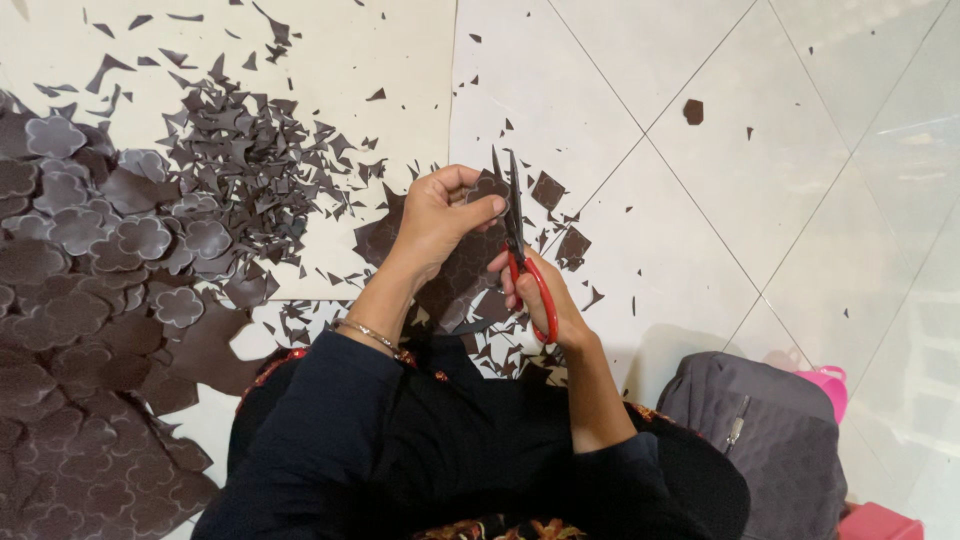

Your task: The person sits on a tiled floor and uses red-handled scissors to cut flower-shaped pieces from a dark brown patterned sheet. Cut shapes and trimmings accumulate on the floor as the person repeatedly cuts, rotates, and repositions the sheet.

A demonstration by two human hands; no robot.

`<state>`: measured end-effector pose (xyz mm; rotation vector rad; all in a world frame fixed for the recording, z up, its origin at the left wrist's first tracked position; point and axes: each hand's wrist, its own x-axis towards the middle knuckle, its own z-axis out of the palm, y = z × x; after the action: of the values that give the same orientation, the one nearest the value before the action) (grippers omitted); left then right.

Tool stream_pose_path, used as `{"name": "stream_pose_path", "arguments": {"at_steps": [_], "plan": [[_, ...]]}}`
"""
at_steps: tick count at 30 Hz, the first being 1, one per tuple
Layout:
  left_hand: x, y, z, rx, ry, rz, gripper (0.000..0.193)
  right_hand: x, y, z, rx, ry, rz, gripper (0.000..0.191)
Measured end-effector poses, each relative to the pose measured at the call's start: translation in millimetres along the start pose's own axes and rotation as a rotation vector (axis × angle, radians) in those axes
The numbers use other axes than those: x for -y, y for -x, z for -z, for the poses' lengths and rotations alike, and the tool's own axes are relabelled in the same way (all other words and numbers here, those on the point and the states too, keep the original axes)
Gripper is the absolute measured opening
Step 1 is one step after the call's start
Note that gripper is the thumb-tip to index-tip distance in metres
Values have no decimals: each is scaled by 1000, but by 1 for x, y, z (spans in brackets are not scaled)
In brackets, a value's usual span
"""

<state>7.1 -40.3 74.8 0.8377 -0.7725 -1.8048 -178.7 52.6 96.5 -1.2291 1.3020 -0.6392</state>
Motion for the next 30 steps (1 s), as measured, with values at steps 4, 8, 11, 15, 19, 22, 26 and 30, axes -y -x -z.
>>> {"name": "stream_pose_path", "arguments": {"at_steps": [4, 8, 11, 15, 19, 22, 26, 30], "plan": [[4, 1, -2, -11, 2, -42, 18, -1, 1, -2, -22, -3, 20, 89], [8, 1, -4, -19, 18, -69, 18, -3, 3, -6, -45, 2, 36, 90], [11, 1, -5, -56, 30, -63, 20, -5, 2, -5, -51, 1, 20, 90], [12, 2, -6, -65, 59, -56, 20, -7, 3, -8, -56, -62, 13, 88], [9, 2, -5, -75, 55, -13, 18, -6, 3, -7, -40, -37, 62, 85], [8, 2, -6, -73, 69, 11, 17, -7, 3, -9, -56, -25, 51, 86], [9, 2, -7, -66, 102, 24, 15, -14, 2, -13, -89, -88, 37, 87], [9, 2, -7, -55, 96, 19, 16, -21, -2, -14, -110, -138, 70, 89]]}}
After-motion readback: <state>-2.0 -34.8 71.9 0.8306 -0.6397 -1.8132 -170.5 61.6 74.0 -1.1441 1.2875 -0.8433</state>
